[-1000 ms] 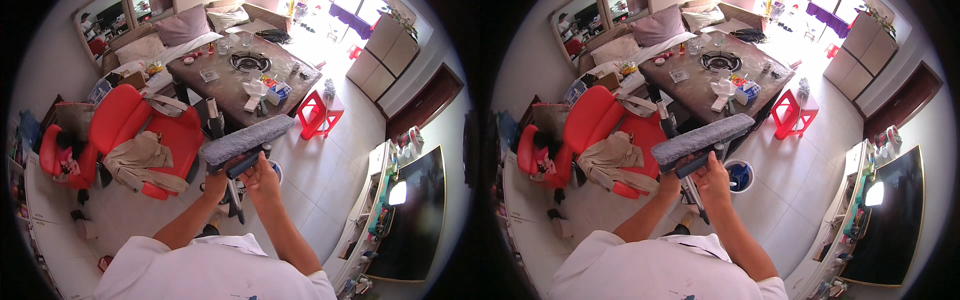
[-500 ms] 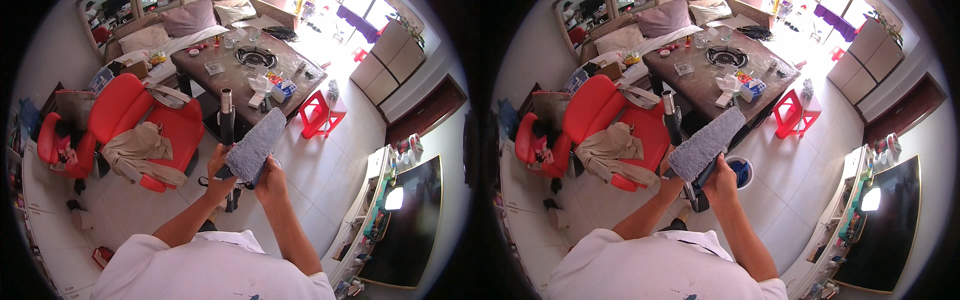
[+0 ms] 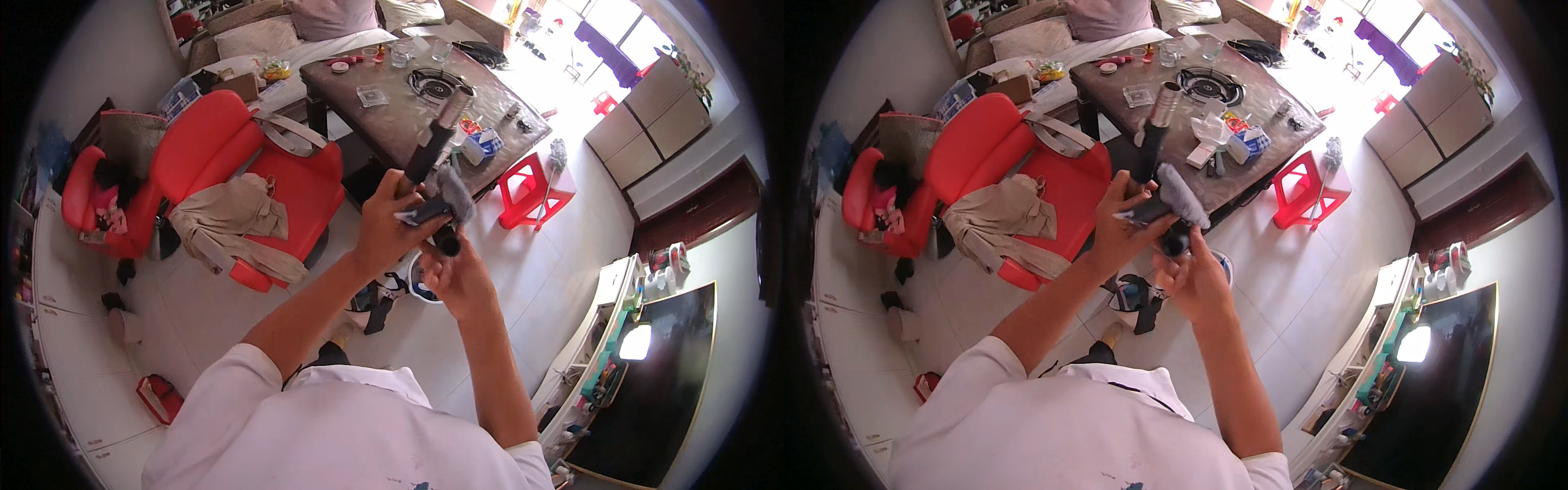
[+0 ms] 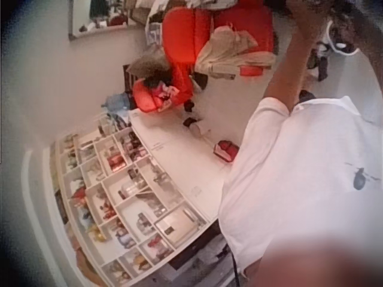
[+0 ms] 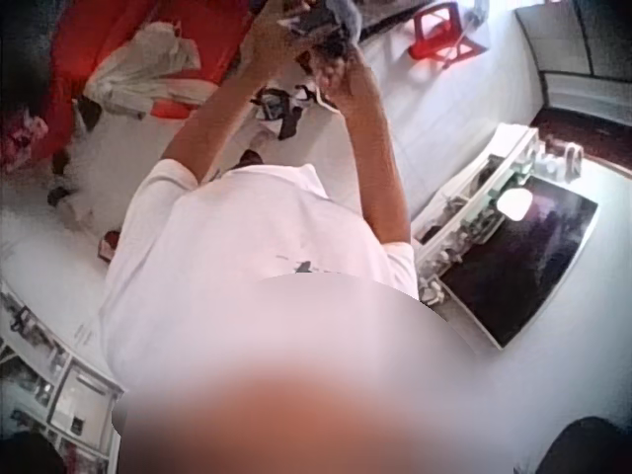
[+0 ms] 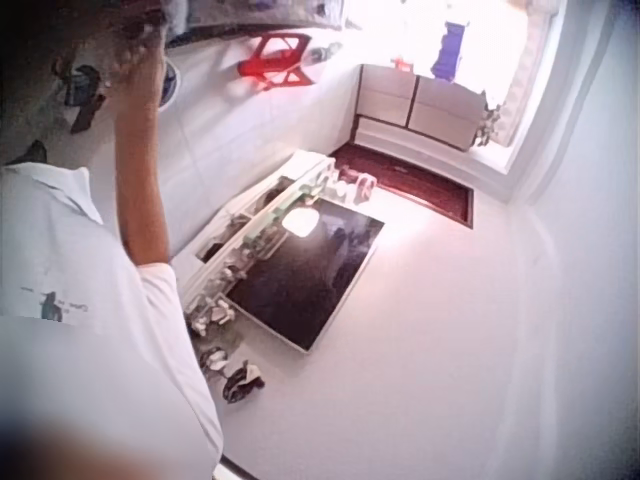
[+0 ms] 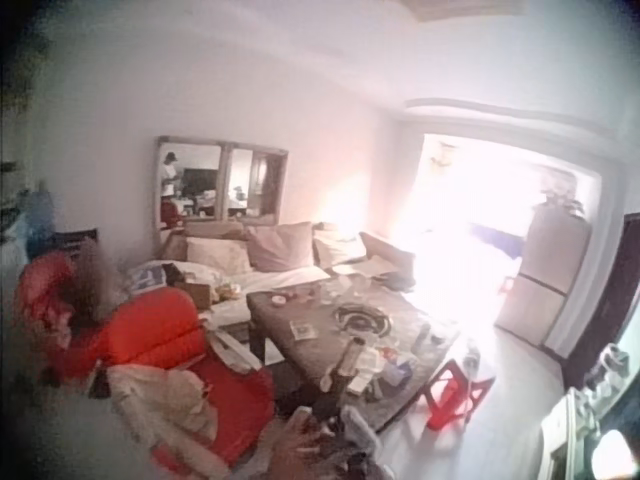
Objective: The person assembles a flat mop by attaching a handle to a mop head and securing a microfiber pad. They remove the pad from packaging, align the head with the handle, and fasten the pad onto the head using clips.
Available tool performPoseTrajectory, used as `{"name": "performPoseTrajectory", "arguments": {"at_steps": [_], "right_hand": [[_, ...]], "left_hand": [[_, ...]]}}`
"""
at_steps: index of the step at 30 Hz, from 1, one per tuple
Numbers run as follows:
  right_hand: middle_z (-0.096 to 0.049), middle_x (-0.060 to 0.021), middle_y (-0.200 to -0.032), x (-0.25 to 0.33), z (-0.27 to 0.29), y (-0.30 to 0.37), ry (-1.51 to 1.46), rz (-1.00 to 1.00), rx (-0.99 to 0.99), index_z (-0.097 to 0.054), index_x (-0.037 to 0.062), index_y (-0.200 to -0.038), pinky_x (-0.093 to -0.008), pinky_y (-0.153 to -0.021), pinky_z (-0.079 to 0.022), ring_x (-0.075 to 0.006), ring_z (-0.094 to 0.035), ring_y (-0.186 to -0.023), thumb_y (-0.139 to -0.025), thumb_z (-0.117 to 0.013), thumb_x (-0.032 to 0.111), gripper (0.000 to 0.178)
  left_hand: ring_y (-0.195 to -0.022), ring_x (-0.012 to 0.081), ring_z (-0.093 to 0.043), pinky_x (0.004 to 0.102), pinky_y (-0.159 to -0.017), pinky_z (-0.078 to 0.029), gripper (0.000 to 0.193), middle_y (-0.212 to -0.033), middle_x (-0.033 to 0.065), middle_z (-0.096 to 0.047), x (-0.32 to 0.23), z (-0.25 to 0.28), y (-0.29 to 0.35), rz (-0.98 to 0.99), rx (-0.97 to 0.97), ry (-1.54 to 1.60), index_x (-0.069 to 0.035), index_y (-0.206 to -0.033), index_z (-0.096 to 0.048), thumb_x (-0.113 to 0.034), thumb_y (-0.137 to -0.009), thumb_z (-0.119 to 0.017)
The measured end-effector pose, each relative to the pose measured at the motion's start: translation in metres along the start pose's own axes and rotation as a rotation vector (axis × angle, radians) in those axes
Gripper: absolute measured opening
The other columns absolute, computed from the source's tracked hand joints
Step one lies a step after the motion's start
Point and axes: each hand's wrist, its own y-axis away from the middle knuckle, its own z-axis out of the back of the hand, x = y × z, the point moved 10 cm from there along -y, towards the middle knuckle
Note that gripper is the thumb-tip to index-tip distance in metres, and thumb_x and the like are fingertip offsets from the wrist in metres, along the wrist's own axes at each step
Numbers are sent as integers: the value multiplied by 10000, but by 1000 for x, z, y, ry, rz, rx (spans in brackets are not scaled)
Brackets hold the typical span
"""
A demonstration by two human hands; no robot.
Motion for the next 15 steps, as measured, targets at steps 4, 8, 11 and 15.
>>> {"name": "performPoseTrajectory", "arguments": {"at_steps": [4, 8, 11, 15], "right_hand": [[-536, -106, -1112, 13, 8, 26, 723, 247, -165, -477, 26, -1136, -282, -683, -495, -183, -561, -948, -887, -539, 242, 335], [-579, -38, -980, 41, -29, 43, 1112, 687, -180, -515, 14, -1099, -239, -693, -474, -103, -553, -859, -843, -612, 134, 299], [-578, 12, -851, 48, -48, 50, 1044, 775, -170, -541, 14, -987, -215, -683, -446, -52, -523, -790, -845, -607, 122, 190], [-579, -22, -810, 44, -33, 49, 869, 714, -173, -538, 11, -890, -220, -673, -423, -75, -525, -713, -833, -596, 88, 111]], "left_hand": [[-646, 194, -537, 290, -573, -450, 263, -813, 49, -453, -6, 0, -9, -94, 9, -234, -22, -748, -599, -217, -655, -748], [-658, 226, -566, 335, -548, -468, 282, -835, 52, -469, -3, -14, -1, -55, 134, -340, -63, -784, -650, -326, -695, -700], [-652, 234, -575, 338, -563, -469, 258, -826, 56, -475, 6, -21, 7, -14, 205, -336, -78, -783, -655, -317, -697, -697], [-670, 245, -586, 341, -595, -478, 279, -827, 70, -494, 13, -29, 18, 99, 339, -259, -50, -769, -647, -318, -701, -685]]}}
